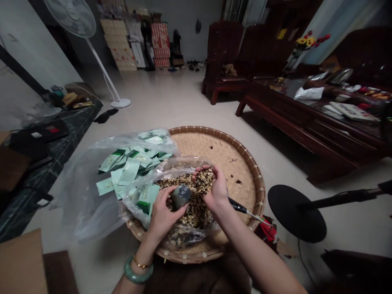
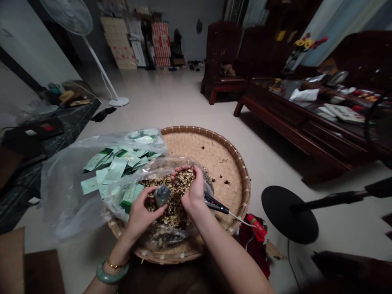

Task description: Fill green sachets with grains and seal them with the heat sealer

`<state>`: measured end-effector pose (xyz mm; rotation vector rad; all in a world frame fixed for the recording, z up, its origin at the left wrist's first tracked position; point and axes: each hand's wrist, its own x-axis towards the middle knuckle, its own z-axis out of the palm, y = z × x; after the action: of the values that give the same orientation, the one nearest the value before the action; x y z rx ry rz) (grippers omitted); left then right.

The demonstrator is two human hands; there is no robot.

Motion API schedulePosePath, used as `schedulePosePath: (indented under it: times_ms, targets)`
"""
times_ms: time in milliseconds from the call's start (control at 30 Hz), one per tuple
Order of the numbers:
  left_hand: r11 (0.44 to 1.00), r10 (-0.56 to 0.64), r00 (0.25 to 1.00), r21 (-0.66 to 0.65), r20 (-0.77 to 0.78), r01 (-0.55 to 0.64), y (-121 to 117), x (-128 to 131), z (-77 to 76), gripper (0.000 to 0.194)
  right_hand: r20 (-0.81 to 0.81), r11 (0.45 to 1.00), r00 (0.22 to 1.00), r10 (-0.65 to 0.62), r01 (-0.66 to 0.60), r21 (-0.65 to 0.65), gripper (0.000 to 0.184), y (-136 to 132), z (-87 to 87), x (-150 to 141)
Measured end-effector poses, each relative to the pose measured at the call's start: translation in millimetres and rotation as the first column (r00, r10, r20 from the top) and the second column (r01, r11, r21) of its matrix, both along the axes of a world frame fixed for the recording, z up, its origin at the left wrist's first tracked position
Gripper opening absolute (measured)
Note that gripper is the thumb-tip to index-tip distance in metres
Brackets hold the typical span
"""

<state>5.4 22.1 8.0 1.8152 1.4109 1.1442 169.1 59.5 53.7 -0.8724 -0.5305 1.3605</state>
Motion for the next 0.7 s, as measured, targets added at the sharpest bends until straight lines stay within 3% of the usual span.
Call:
schedulePosePath:
  times_ms: [167,333,533,700]
  targets:
    - [0.999,0.044,0.997,-0.012,0.056,-0.043,2.5,15.4,3.8,0.042,-0.119,0.992,0.986,-0.12,0.124,0.028,0.026,1.5,23.9,-17.5]
    - [0.997,0.074,0.996,-0.041,0.053,-0.072,5.3,18.3,3.4,0.044,-0.013,0.984,0.99,-0.142,0.143,0.108,0.031,-2.5,20.7,-26.1]
    - [0.996,0.074,0.996,-0.045,0.049,-0.072,4.6,16.1,-4.1,0.049,0.278,0.983,0.96,-0.005,-0.046,0.178,0.044,-8.6,7.6,-21.4]
    - [0.997,0.073,0.997,-0.034,0.024,-0.072,4.6,15.9,-5.1,0.049,0.265,0.965,0.959,0.102,-0.16,0.208,0.048,-13.4,8.0,-19.2]
